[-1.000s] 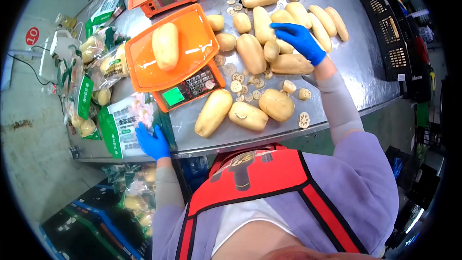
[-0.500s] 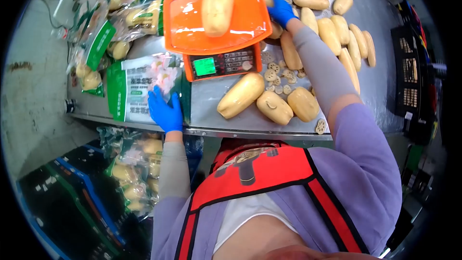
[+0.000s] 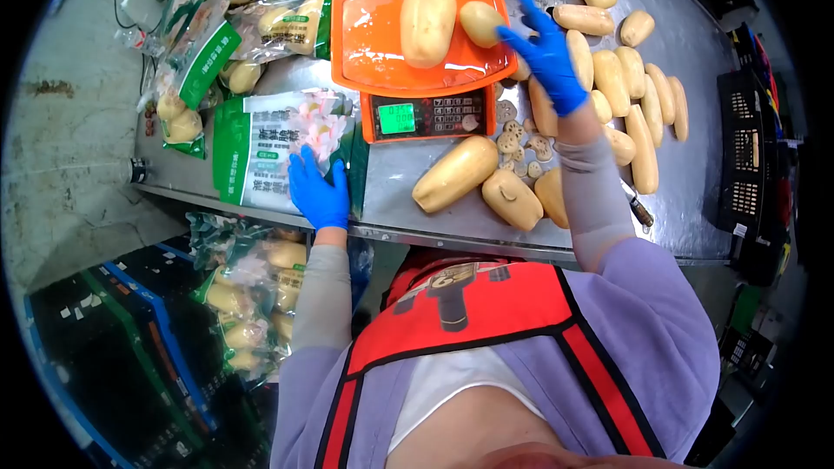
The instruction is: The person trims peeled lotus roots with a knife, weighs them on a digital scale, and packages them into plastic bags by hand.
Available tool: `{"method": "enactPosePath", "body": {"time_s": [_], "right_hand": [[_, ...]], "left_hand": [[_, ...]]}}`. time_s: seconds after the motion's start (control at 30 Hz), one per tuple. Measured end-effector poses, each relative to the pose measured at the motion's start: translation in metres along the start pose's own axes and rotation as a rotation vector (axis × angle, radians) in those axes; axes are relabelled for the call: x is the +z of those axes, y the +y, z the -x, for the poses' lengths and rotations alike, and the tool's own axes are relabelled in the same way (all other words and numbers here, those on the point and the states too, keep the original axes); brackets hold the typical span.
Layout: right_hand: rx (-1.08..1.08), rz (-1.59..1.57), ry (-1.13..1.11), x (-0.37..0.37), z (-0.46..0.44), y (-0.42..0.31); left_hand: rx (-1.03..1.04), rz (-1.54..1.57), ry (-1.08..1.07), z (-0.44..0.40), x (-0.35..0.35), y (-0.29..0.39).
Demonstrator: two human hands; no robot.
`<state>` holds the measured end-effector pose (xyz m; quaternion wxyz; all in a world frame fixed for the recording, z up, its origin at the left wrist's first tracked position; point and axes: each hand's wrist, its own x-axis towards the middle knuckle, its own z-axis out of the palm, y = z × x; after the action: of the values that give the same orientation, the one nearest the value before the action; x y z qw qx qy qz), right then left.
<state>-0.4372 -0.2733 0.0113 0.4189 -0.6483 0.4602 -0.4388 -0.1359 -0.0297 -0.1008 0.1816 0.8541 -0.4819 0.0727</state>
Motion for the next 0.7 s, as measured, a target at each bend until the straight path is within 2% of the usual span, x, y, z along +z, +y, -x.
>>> {"method": "enactPosePath", "body": {"time_s": [0.03,0.07,0.1,0.13,0.17,0.23,0.3,0.33,0.43,0.47,0.5,0.57,0.63,0.7], "right_hand": [[0.015,-0.212,-0.077,-0.024,-0.002,-0.008],[0.171,-0.346,-0.133,-0.052,0.004,-0.044],[0.111,-0.412,-0.193,-0.074,0.007,-0.058],[0.067,-0.638,-0.15,-0.091,0.016,-0.072],[-0.061,-1.016,-0.297,-0.122,0.018,-0.053],[-0.076,-1.16,-0.368,-0.15,0.015,-0.019],[0.407,-0.249,0.056,-0.156,0.022,0.031],[0.402,-0.253,0.063,-0.152,0.027,0.044],[-0.019,0.388,0.053,-0.137,0.053,0.07],[0.101,0.003,0.051,-0.13,0.058,0.073],[0.069,0.024,0.113,-0.123,0.062,0.075],[-0.08,0.455,0.194,-0.114,0.067,0.082],[-0.061,0.406,0.155,-0.1,0.064,0.078],[-0.169,0.326,0.09,-0.08,0.055,0.073]], "left_hand": [[-0.003,-0.006,-0.001,0.0,0.001,0.0],[-0.006,-0.012,-0.005,0.001,0.001,-0.001],[-0.005,-0.01,-0.008,0.002,0.001,-0.001],[-0.005,-0.013,-0.01,0.002,0.0,-0.001],[-0.002,-0.013,-0.01,0.001,0.0,0.0],[0.007,0.002,-0.01,0.0,0.0,-0.001],[0.019,0.018,-0.009,0.0,0.001,-0.001],[0.015,0.005,-0.007,-0.001,0.003,-0.002],[0.009,-0.015,-0.022,0.002,0.002,-0.002],[0.005,-0.018,-0.027,0.001,0.0,-0.001],[0.01,-0.012,-0.027,0.0,0.0,0.001],[-0.006,-0.008,-0.034,0.001,-0.002,0.002],[0.007,0.002,-0.051,0.0,0.0,-0.001],[0.019,-0.003,-0.033,0.001,0.0,-0.002]]}}
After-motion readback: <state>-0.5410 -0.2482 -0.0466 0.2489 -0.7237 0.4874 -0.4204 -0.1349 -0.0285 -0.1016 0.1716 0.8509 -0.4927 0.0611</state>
